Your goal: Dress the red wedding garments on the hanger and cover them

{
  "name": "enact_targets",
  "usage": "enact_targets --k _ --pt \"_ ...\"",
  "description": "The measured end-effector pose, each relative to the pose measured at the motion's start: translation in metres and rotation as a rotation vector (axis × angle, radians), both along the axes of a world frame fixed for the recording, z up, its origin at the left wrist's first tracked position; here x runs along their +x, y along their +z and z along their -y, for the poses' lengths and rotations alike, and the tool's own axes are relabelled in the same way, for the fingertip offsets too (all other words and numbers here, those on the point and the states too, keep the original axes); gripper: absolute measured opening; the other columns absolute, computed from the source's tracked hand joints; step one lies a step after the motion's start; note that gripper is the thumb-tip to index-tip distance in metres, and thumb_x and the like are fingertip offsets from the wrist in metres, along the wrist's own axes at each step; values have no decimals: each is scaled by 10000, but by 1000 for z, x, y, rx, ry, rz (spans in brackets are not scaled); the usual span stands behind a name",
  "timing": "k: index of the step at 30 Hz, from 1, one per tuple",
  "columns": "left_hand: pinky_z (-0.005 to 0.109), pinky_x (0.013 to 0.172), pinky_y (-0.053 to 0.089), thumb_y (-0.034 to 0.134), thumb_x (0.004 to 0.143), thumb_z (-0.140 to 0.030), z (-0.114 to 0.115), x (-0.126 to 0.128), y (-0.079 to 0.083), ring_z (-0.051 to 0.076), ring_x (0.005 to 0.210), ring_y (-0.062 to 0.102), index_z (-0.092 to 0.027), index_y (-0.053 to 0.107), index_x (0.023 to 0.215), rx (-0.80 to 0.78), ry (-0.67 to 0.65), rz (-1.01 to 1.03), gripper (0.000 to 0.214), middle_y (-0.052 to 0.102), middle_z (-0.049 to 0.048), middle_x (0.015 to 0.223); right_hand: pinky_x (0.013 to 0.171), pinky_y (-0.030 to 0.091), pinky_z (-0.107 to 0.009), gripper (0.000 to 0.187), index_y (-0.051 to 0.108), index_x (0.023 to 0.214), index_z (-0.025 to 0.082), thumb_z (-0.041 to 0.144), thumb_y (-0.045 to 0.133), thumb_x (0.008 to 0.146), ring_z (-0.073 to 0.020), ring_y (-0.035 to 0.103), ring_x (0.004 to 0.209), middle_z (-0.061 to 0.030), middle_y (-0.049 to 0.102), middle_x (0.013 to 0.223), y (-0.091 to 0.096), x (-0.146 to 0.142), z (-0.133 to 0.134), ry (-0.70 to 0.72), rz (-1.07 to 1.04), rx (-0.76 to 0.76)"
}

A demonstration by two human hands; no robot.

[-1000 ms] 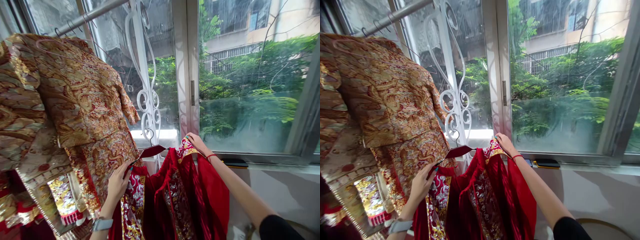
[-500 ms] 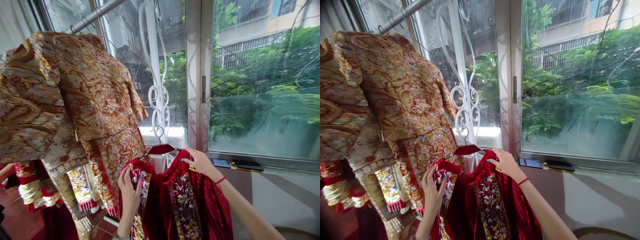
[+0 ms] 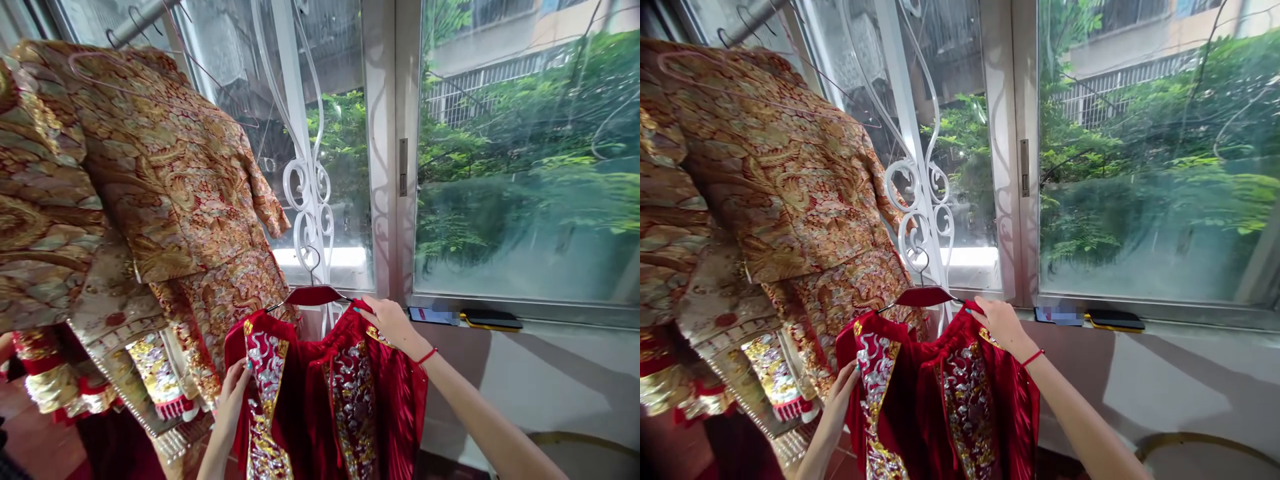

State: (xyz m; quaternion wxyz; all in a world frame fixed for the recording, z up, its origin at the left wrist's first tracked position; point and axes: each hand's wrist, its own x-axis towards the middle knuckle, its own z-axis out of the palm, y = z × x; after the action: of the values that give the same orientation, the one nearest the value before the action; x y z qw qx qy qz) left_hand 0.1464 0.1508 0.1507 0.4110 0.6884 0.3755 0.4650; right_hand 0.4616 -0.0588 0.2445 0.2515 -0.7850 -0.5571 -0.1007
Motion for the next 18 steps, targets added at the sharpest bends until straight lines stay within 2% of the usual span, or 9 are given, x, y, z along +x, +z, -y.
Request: enact_targets --k 3,5,7,9,11,12,14,16,18 --pt "386 756 586 567 692 -757 4 -14 8 273 870 677 -217 630 988 15 -30 -31 619 710 49 901 604 340 -288 252 580 966 210 394 410 993 -250 661 731 -86 703 807 -3 5 -2 21 0 -6" --pt "339 671 576 571 713 -730 1 -31 27 236 766 668 -187 623 1027 47 7 -26 629 703 46 840 628 365 -290 261 592 1004 203 386 406 993 -255 665 762 -93 706 825 -6 10 -5 52 -6 1" --pt "298 631 549 574 725 -705 -10 -49 60 210 725 649 -171 628 1002 145 69 -63 605 690 42 808 659 392 -296 278 603 1041 192 382 406 992 -266 669 799 -106 710 850 -10 16 -7 89 -6 4" --pt "279 656 529 591 722 -671 -27 -64 101 203 739 634 -176 648 903 271 74 -162 529 686 39 796 686 417 -304 292 615 1053 188 390 415 985 -275 671 828 -116 715 890 -14 24 -11 136 -9 8" --pt "279 685 514 635 687 -635 -46 -72 136 205 747 623 -183 654 810 338 4 -295 468 689 36 778 712 439 -311 299 624 1052 201 405 418 981 -274 675 850 -108 721 931 -19 31 -15 201 -25 28" --pt "281 693 509 661 659 -621 -55 -73 147 207 754 623 -182 657 800 329 -40 -344 461 693 38 784 724 448 -314 303 627 1047 208 414 416 980 -272 677 856 -100 723 938 -22 34 -17 227 -35 41" --pt "295 683 507 689 603 -614 -68 -70 152 212 737 623 -176 662 797 241 -133 -416 480 693 43 773 740 464 -324 318 632 1035 216 431 404 980 -270 680 855 -89 726 919 -26 39 -20 254 -50 58" --pt "317 671 517 691 575 -614 -70 -65 138 220 715 627 -170 667 798 147 -205 -459 497 690 49 747 746 476 -335 333 637 1027 218 444 396 980 -271 684 847 -88 729 912 -29 42 -22 268 -58 57" --pt "338 706 533 652 619 -599 -61 -57 119 231 755 644 -167 679 861 104 -251 -460 496 703 66 787 755 486 -345 344 638 1041 222 451 388 980 -275 687 856 -92 733 951 -28 43 -23 291 -69 48"
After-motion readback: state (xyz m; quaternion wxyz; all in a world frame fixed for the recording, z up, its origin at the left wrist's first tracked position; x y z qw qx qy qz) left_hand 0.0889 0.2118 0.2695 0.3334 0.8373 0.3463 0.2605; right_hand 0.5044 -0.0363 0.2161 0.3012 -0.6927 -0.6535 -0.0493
